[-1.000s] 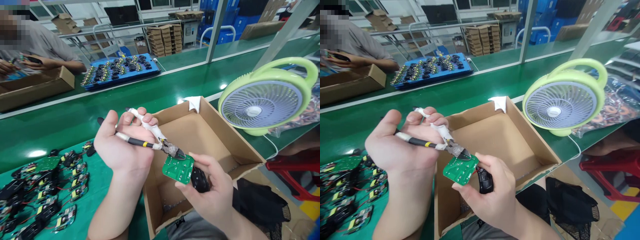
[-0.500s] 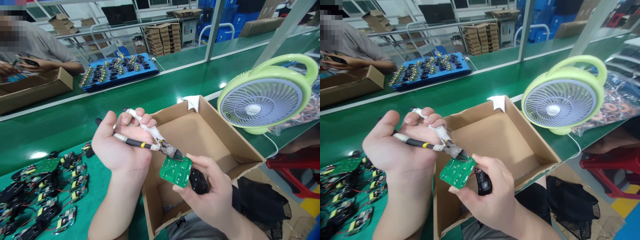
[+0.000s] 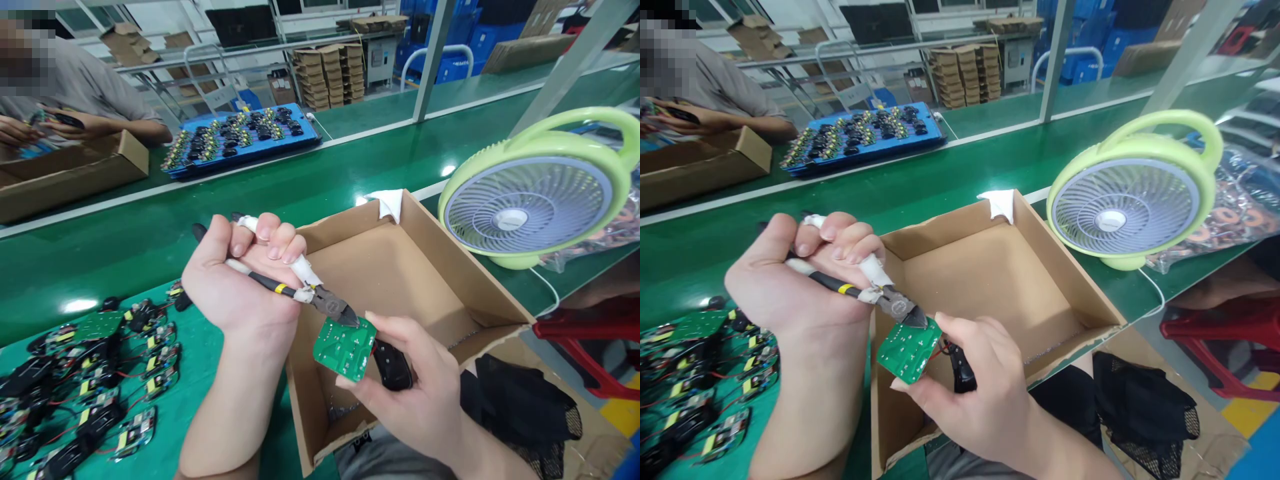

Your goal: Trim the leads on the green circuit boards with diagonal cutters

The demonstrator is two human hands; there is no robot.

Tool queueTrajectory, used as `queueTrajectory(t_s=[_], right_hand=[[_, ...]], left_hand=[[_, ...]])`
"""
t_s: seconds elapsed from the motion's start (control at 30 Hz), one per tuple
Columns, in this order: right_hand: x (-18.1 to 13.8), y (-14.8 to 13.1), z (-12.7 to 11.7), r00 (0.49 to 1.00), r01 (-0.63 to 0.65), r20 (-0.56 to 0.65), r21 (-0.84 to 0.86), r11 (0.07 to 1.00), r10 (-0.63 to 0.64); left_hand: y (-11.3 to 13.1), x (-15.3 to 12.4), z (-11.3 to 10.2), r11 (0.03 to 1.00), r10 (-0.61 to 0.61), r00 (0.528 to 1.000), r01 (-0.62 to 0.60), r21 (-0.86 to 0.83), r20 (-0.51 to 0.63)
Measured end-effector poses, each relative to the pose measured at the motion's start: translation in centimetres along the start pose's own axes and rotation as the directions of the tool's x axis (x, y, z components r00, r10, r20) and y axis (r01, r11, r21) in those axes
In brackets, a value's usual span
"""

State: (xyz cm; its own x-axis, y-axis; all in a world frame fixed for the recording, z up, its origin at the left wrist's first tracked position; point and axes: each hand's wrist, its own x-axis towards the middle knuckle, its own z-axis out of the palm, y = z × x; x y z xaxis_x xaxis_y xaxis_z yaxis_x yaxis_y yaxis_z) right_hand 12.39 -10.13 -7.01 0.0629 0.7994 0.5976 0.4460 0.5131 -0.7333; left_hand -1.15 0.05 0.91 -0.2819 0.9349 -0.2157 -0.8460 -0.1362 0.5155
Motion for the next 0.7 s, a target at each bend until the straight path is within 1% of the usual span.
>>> queueTrajectory(t_s=[0.17, 0.3, 0.47, 0.7], right_hand=[[-0.04, 0.20, 0.05, 1.000, 0.001, 0.011, 0.004, 1.000, -0.001], [0.02, 0.16, 0.05, 1.000, -0.011, -0.010, -0.009, 1.000, 0.011], [0.09, 0.12, -0.11, 0.999, -0.030, -0.035, -0.028, 0.999, 0.029], [-0.04, 0.13, -0.24, 1.000, 0.001, -0.031, -0.032, 0.999, -0.002]], left_hand=[[0.28, 0.15, -0.08, 1.000, 0.001, 1.000, -0.001, 0.007, 0.031], [0.02, 0.15, -0.18, 0.999, -0.036, 0.999, 0.036, -0.009, 0.032], [-0.39, 0.05, -0.51, 0.998, -0.063, 0.995, 0.064, -0.002, 0.080], [-0.65, 0.16, -0.20, 0.997, -0.063, 0.998, 0.062, -0.055, -0.014]])
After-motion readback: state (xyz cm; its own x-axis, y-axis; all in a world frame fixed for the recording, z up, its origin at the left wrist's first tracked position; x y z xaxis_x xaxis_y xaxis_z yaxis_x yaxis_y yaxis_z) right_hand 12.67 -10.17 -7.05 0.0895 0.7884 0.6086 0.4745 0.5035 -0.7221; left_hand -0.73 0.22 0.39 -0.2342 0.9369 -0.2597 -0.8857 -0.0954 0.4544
